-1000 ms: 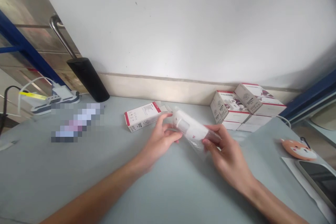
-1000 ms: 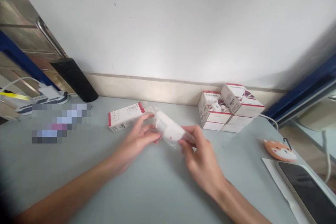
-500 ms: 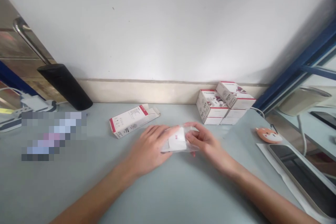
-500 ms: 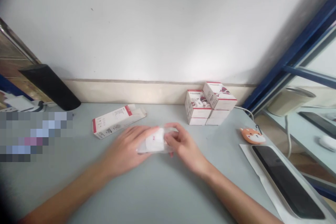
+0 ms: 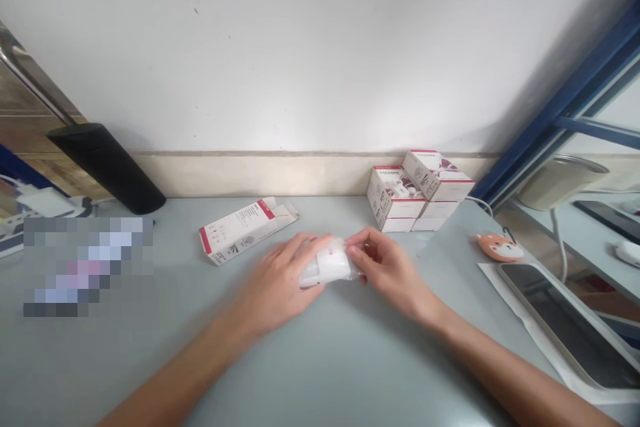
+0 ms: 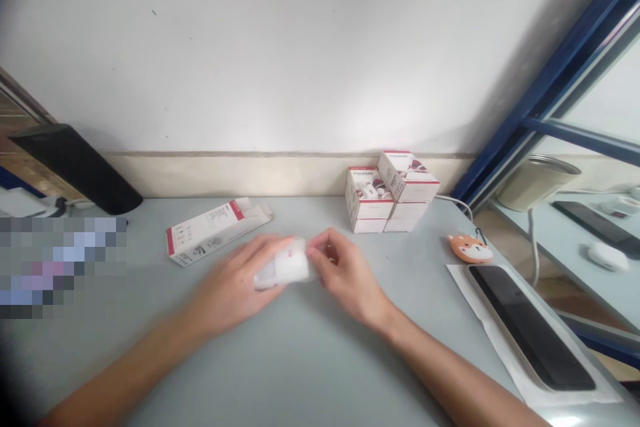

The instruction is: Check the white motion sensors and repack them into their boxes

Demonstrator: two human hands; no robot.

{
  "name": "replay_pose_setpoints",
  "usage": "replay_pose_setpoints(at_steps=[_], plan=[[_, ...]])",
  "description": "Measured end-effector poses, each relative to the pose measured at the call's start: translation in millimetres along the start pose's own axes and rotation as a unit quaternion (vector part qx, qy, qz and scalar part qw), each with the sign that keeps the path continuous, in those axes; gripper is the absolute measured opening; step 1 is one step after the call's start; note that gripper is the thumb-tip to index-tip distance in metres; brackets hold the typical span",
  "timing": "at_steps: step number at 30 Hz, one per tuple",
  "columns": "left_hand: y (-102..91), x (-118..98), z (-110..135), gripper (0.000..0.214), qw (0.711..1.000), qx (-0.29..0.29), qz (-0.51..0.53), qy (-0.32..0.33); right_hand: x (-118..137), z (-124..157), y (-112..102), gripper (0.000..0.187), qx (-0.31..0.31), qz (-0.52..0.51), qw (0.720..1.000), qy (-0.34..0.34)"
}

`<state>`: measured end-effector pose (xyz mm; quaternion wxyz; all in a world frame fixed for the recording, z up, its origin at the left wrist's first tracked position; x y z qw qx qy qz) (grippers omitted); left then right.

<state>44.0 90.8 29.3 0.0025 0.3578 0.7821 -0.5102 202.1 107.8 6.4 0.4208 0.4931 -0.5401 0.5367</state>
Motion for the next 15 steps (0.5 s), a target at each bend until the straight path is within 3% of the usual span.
replay_pose_setpoints(at_steps=[4, 7, 11, 15], plan=[[3.6, 4.5, -0.1, 0.053, 0.987, 0.019, 0.128, -0.09, 14.2, 0.9, -8.9, 0.021, -0.05, 0.077, 0.99, -0.11], [11.3, 10.4, 3.3, 0.06, 0.956, 0.06, 0.224, -0.181, 22.7, 3.6, -11.5, 0.019, -0.069, 0.149, 0.972, -0.169], [19.9, 7.8, 7.9, 0.061, 0.9, 0.128, 0.338, -0.243, 23.2, 2.3, -13.6, 0.02, -0.075, 0.201, 0.963, -0.163], [28.5, 9.9, 17.8, 0.07, 0.834, 0.206, 0.404, -0.315, 21.1, 0.2, -8.0, 0.024, -0.039, 0.219, 0.965, -0.14]])
Point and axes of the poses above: each hand's wrist, its own z-axis away from the middle knuckle, its own y-axis out of the palm, x = y × z, the point moved 10 cm from there along -z, towards the middle knuckle, and after that the axes turned 11 degrees about -x, right-handed, at the moved point
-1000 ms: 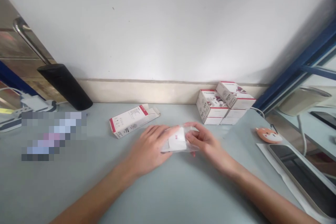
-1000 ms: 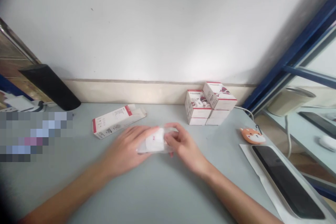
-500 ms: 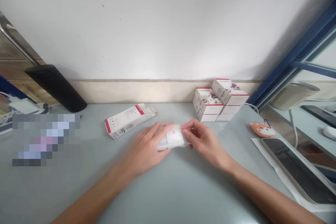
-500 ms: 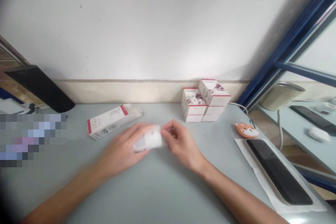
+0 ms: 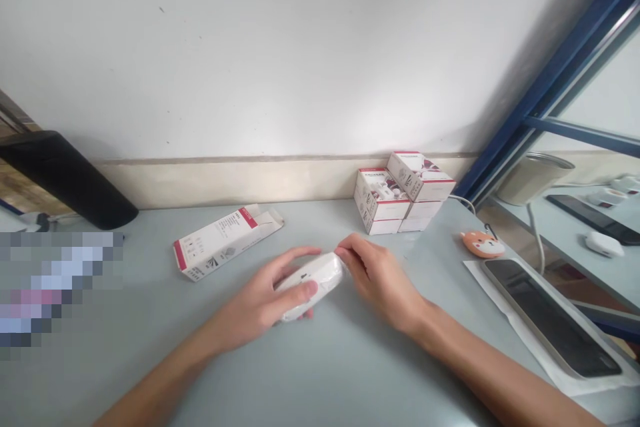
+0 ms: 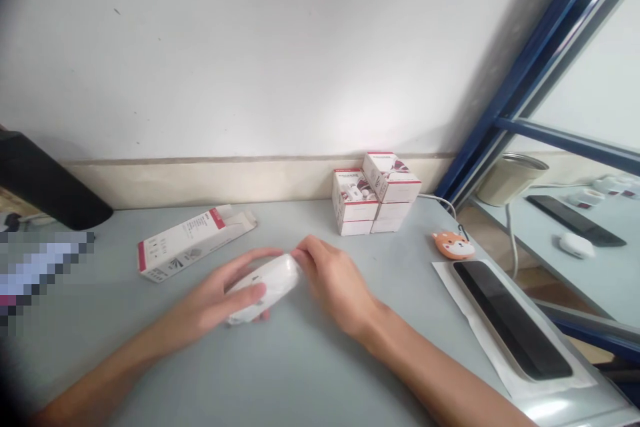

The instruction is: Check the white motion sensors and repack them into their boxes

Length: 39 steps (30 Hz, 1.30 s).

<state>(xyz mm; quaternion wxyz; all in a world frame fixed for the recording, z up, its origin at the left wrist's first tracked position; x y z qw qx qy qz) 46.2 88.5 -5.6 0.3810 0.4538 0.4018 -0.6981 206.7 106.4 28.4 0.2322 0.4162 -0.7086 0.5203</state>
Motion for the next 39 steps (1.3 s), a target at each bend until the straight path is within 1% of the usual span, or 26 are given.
replay_pose_setpoints(at_steps=[2, 3, 4, 5, 7, 8, 9, 11, 13, 14, 15, 17, 20, 23, 25, 28, 30, 32, 33, 35, 37, 39], plan=[[4.1, 5.5, 1.9, 0.074, 0.997, 0.036, 0.048, -0.044, -3.5, -1.3, 1.4, 0.028, 0.011, -0.013, 1.0, 0.019], [6.3, 5.1, 2.6, 0.077, 0.994, 0.052, 0.083, -0.05, -7.4, -2.5, 1.0, 0.029, 0.01, -0.022, 0.999, 0.033], [8.3, 2.7, 2.9, 0.079, 0.989, 0.066, 0.123, -0.045, -12.3, -4.0, 0.1, 0.029, 0.007, -0.032, 0.998, 0.049], [8.8, -1.8, 2.5, 0.082, 0.984, 0.072, 0.161, -0.026, -18.1, -5.8, -1.1, 0.029, 0.001, -0.04, 0.997, 0.064], [7.5, -12.6, 1.9, 0.095, 0.975, 0.074, 0.205, 0.033, -31.8, -9.3, -3.1, 0.028, -0.009, -0.056, 0.994, 0.098], [6.0, -16.7, 1.5, 0.101, 0.975, 0.065, 0.205, 0.061, -38.7, -10.5, -3.3, 0.027, -0.011, -0.065, 0.991, 0.116], [4.1, -19.2, 0.9, 0.101, 0.977, 0.047, 0.193, 0.083, -45.1, -11.0, -2.6, 0.026, -0.01, -0.076, 0.988, 0.136], [-0.7, -20.4, -1.3, 0.083, 0.983, -0.004, 0.154, 0.101, -53.5, -10.2, 0.0, 0.025, -0.003, -0.099, 0.98, 0.17], [-7.2, -19.1, -3.8, 0.062, 0.985, -0.065, 0.123, 0.098, -54.6, -8.2, 1.3, 0.027, -0.007, -0.117, 0.975, 0.188], [-11.0, -18.4, -5.0, 0.059, 0.984, -0.094, 0.117, 0.094, -53.0, -7.2, 1.3, 0.03, -0.013, -0.123, 0.974, 0.19], [-14.5, -17.3, -6.0, 0.06, 0.982, -0.118, 0.114, 0.089, -50.9, -6.2, 1.0, 0.033, -0.022, -0.128, 0.973, 0.191], [-19.9, -14.8, -7.8, 0.067, 0.979, -0.148, 0.119, 0.077, -46.2, -4.1, 1.4, 0.036, -0.037, -0.139, 0.972, 0.188], [-22.1, -10.7, -9.6, 0.075, 0.977, -0.154, 0.14, 0.054, -41.0, -2.9, 0.1, 0.032, -0.07, -0.181, 0.965, 0.174], [-16.4, -3.5, -11.0, 0.077, 0.977, -0.129, 0.172, 0.01, -38.1, -3.6, -6.0, 0.031, -0.107, -0.216, 0.959, 0.147], [-8.9, -0.1, -12.2, 0.072, 0.973, -0.094, 0.211, -0.015, -35.0, -4.8, -9.5, 0.03, -0.113, -0.219, 0.961, 0.123], [-1.7, 1.1, -13.1, 0.061, 0.958, -0.039, 0.281, -0.035, -25.9, -7.6, -15.2, 0.026, -0.111, -0.218, 0.967, 0.074], [-0.6, -2.6, -11.7, 0.059, 0.951, -0.004, 0.308, -0.027, -20.5, -9.5, -19.7, 0.023, -0.112, -0.224, 0.967, 0.049], [0.2, -9.6, -8.2, 0.067, 0.955, 0.028, 0.296, -0.001, -17.8, -11.1, -24.3, 0.021, -0.118, -0.236, 0.964, 0.039], [0.2, -12.1, -6.3, 0.073, 0.961, 0.035, 0.276, 0.011, -17.1, -11.7, -26.2, 0.021, -0.121, -0.243, 0.962, 0.037], [-1.1, -14.0, -4.3, 0.081, 0.973, 0.027, 0.229, 0.024, -16.4, -12.6, -27.7, 0.02, -0.12, -0.253, 0.959, 0.035], [-4.8, -14.3, -4.7, 0.075, 0.982, -0.005, 0.186, 0.037, -16.1, -13.0, -26.9, 0.02, -0.113, -0.258, 0.959, 0.033], [-10.9, -15.9, -6.7, 0.068, 0.986, -0.045, 0.147, 0.066, -16.3, -12.8, -25.4, 0.02, -0.108, -0.257, 0.96, 0.031]])
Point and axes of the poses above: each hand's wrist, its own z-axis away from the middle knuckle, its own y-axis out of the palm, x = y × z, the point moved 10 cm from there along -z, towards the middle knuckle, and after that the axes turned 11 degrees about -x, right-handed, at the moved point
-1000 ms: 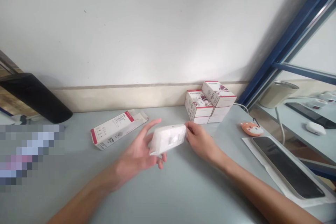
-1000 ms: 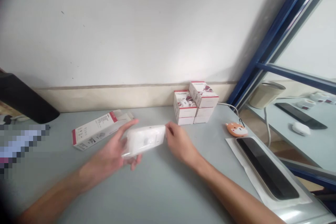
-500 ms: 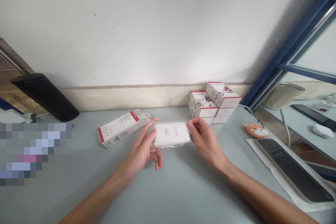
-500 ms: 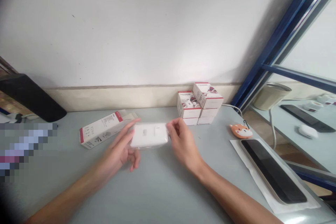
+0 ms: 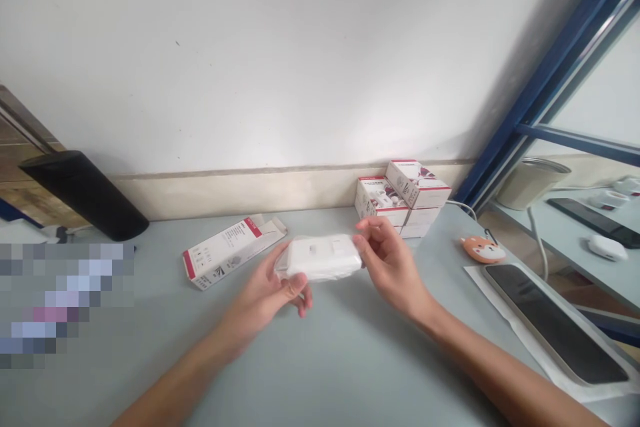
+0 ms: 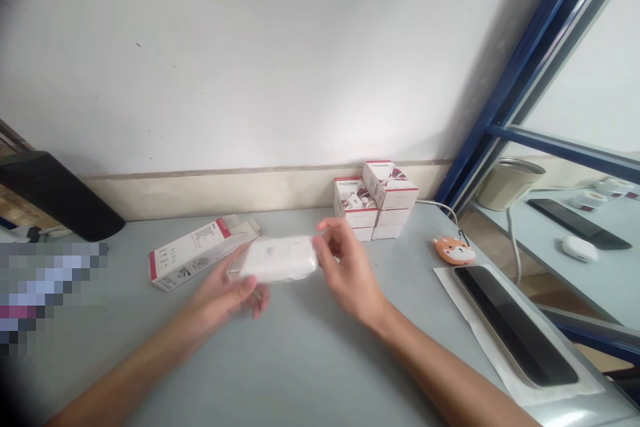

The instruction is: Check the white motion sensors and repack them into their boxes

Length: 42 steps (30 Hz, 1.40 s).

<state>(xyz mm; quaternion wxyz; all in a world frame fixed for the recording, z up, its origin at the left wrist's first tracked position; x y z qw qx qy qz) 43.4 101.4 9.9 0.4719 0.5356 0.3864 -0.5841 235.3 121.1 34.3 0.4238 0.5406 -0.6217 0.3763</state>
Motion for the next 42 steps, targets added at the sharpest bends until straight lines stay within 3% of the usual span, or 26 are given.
replay_pose_setpoints(at_steps=[3, 6, 11, 17, 19, 21, 24, 26, 29, 32, 35, 36, 37, 39, 40, 42], plan=[[-10.1, -1.1, -5.8, 0.065, 0.997, -0.045, -0.045, 0.054, -0.2, 3.1, 3.5, 0.021, 0.01, 0.006, 1.0, 0.0], [-13.2, 12.4, -12.7, 0.075, 0.998, -0.039, -0.036, 0.042, 5.4, 11.0, 11.0, 0.022, 0.03, 0.007, 0.999, -0.009], [-5.2, 48.4, -12.9, 0.1, 0.995, 0.013, -0.024, -0.1, 26.1, 28.5, 17.4, 0.015, 0.041, 0.009, 0.996, -0.076], [-15.5, 63.8, 6.8, 0.094, 0.961, 0.002, -0.101, -0.256, 56.2, 51.3, 27.7, 0.025, 0.108, 0.072, 0.963, -0.237], [-21.8, 63.6, 10.8, 0.09, 0.952, -0.002, -0.126, -0.278, 61.1, 53.0, 29.3, 0.03, 0.126, 0.082, 0.957, -0.249], [-24.8, 58.8, 11.3, 0.087, 0.953, 0.0, -0.139, -0.271, 59.3, 48.1, 29.0, 0.039, 0.131, 0.1, 0.962, -0.218], [-21.7, 51.9, 12.4, 0.084, 0.956, 0.014, -0.151, -0.253, 50.5, 44.3, 37.5, 0.068, 0.18, 0.097, 0.969, -0.136], [-18.8, 47.9, 11.6, 0.083, 0.961, 0.008, -0.139, -0.237, 44.2, 52.4, 52.6, 0.08, 0.258, 0.085, 0.958, -0.093], [-24.0, 48.7, 8.1, 0.081, 0.965, -0.046, -0.114, -0.234, 34.3, 67.9, 69.4, 0.076, 0.333, 0.152, 0.925, -0.099], [-30.7, 40.8, -2.7, 0.077, 0.977, -0.078, -0.078, -0.184, 29.5, 67.4, 69.0, 0.068, 0.305, 0.21, 0.917, -0.147], [-55.3, 0.3, -16.9, 0.067, 0.982, -0.153, -0.109, -0.002, 34.8, 53.3, 53.9, 0.065, 0.216, 0.191, 0.939, -0.19], [-70.2, -17.3, -16.6, 0.062, 0.959, -0.208, -0.178, 0.07, 37.1, 47.6, 47.1, 0.065, 0.182, 0.186, 0.944, -0.201], [-83.8, -34.7, -13.2, 0.054, 0.915, -0.266, -0.271, 0.136, 39.3, 42.4, 40.2, 0.064, 0.15, 0.184, 0.948, -0.211], [-99.1, -55.9, -7.0, 0.047, 0.792, -0.332, -0.469, 0.207, 42.5, 33.7, 28.6, 0.061, 0.096, 0.192, 0.952, -0.22], [-102.9, -57.0, -8.1, 0.053, 0.742, -0.331, -0.542, 0.214, 43.7, 30.1, 23.8, 0.06, 0.074, 0.199, 0.952, -0.219], [-108.7, -47.0, -15.1, 0.058, 0.7, -0.291, -0.622, 0.195, 45.5, 24.1, 15.4, 0.058, 0.033, 0.211, 0.954, -0.21]])
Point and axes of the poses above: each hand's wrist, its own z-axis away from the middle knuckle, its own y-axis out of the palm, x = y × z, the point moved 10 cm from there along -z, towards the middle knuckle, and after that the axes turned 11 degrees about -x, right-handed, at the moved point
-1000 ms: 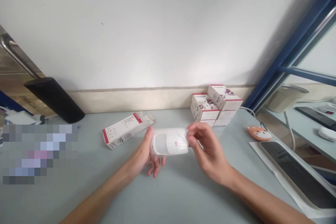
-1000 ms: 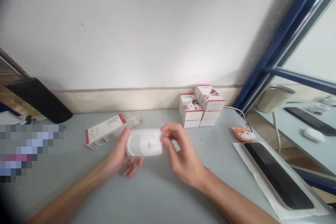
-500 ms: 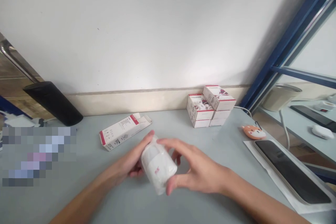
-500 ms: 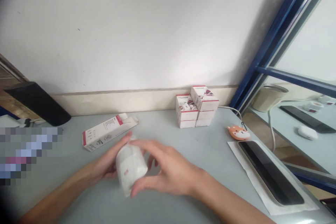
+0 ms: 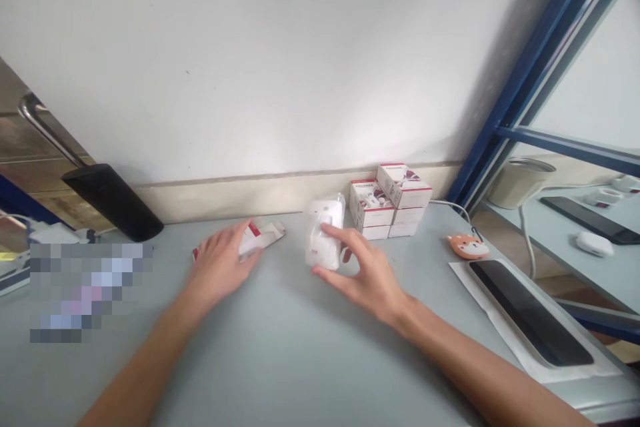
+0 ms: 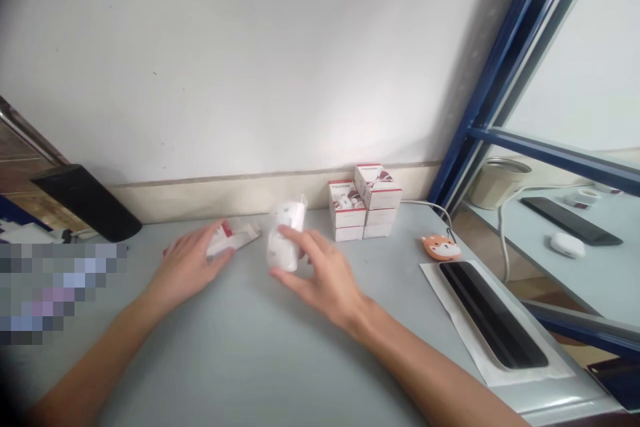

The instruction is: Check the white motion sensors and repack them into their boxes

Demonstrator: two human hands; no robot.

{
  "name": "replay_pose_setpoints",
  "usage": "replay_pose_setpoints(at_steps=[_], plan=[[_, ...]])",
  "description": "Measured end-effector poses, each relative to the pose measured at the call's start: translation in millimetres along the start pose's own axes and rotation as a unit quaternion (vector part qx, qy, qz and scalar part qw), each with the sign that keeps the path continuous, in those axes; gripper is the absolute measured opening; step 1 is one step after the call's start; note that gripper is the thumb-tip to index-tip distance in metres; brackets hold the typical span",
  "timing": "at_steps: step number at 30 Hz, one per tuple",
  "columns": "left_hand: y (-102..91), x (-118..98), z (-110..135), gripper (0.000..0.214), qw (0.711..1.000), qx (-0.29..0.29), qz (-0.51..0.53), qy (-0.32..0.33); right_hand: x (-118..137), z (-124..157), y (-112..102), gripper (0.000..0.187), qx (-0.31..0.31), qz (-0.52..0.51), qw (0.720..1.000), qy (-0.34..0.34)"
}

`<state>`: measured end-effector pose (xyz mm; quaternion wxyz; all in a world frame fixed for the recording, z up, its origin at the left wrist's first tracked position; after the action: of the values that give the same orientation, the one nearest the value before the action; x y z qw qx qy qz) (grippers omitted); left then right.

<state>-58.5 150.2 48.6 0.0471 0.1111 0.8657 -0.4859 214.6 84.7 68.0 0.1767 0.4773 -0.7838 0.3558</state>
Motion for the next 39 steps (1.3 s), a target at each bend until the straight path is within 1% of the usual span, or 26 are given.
replay_pose_setpoints(at_steps=[2, 3, 6, 8, 10, 12, 14, 17, 19, 21, 23, 25, 28, 31, 33, 34, 36, 39], plan=[[7.6, -1.7, 2.5, 0.061, 0.999, 0.023, 0.002, 0.029, -2.9, -3.7, -6.6, 0.058, -0.028, 0.007, 0.999, 0.021], [7.0, -7.5, 3.9, 0.062, 0.999, 0.017, 0.018, 0.044, -4.3, -5.3, -9.3, 0.057, -0.04, 0.005, 0.999, 0.032], [-6.9, -38.9, 12.2, 0.063, 0.993, -0.041, 0.07, 0.092, -7.2, -9.3, -15.3, 0.057, -0.065, -0.019, 0.996, 0.057], [-17.5, -65.8, 23.2, 0.062, 0.984, -0.074, 0.092, 0.135, -8.2, -11.2, -15.6, 0.057, -0.063, -0.05, 0.995, 0.066], [-25.1, -91.4, 37.4, 0.06, 0.972, -0.088, 0.117, 0.186, -8.2, -12.0, -13.7, 0.057, -0.049, -0.082, 0.993, 0.071], [-28.7, -107.7, 49.9, 0.062, 0.964, -0.086, 0.13, 0.215, -8.3, -11.5, -12.0, 0.058, -0.036, -0.103, 0.991, 0.078], [-31.0, -117.0, 59.7, 0.066, 0.959, -0.086, 0.145, 0.228, -7.4, -9.8, -11.6, 0.058, -0.034, -0.113, 0.99, 0.082], [-35.4, -119.7, 68.0, 0.074, 0.955, -0.105, 0.186, 0.206, 0.5, -5.9, -12.2, 0.058, -0.038, -0.111, 0.991, 0.063], [-37.8, -117.6, 71.0, 0.079, 0.954, -0.124, 0.212, 0.173, 7.5, -3.0, -12.9, 0.058, -0.041, -0.094, 0.994, 0.044], [-37.7, -115.2, 72.5, 0.086, 0.952, -0.127, 0.247, 0.133, 13.9, -0.6, -10.9, 0.059, -0.024, -0.088, 0.995, 0.03], [-34.7, -113.9, 73.0, 0.096, 0.943, -0.107, 0.303, 0.089, 17.3, 0.6, -7.0, 0.061, 0.005, -0.114, 0.993, 0.036], [-30.4, -115.8, 74.0, 0.101, 0.926, -0.077, 0.364, 0.059, 18.2, 0.4, -3.9, 0.063, 0.031, -0.154, 0.986, 0.058], [-22.8, -121.9, 78.4, 0.099, 0.901, -0.035, 0.432, 0.036, 19.9, -1.8, -1.8, 0.064, 0.05, -0.188, 0.977, 0.092], [-9.4, -128.5, 86.6, 0.102, 0.864, 0.032, 0.502, 0.012, 24.2, -3.9, 0.2, 0.057, 0.058, -0.219, 0.966, 0.125], [-3.1, -133.3, 92.0, 0.107, 0.844, 0.078, 0.53, 0.012, 27.1, -4.8, 1.7, 0.051, 0.068, -0.237, 0.958, 0.146], [-2.2, -134.9, 93.6, 0.111, 0.843, 0.093, 0.53, 0.021, 27.9, -5.4, 1.7, 0.049, 0.075, -0.237, 0.956, 0.153], [-5.7, -137.7, 94.4, 0.113, 0.855, 0.105, 0.504, 0.062, 27.5, -7.3, -0.8, 0.047, 0.091, -0.213, 0.96, 0.159], [-15.4, -142.1, 93.4, 0.109, 0.882, 0.082, 0.443, 0.14, 24.1, -11.5, -10.2, 0.045, 0.108, -0.161, 0.969, 0.152]])
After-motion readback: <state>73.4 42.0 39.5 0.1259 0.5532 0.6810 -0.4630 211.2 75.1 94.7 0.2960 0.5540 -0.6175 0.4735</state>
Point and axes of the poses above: each hand's wrist, its own z-axis away from the middle knuckle, its own y-axis out of the palm, x = y × z, the point moved 10 cm from there along -z, towards the middle knuckle, and after that the axes turned 11 degrees about -x, right-handed, at the moved point
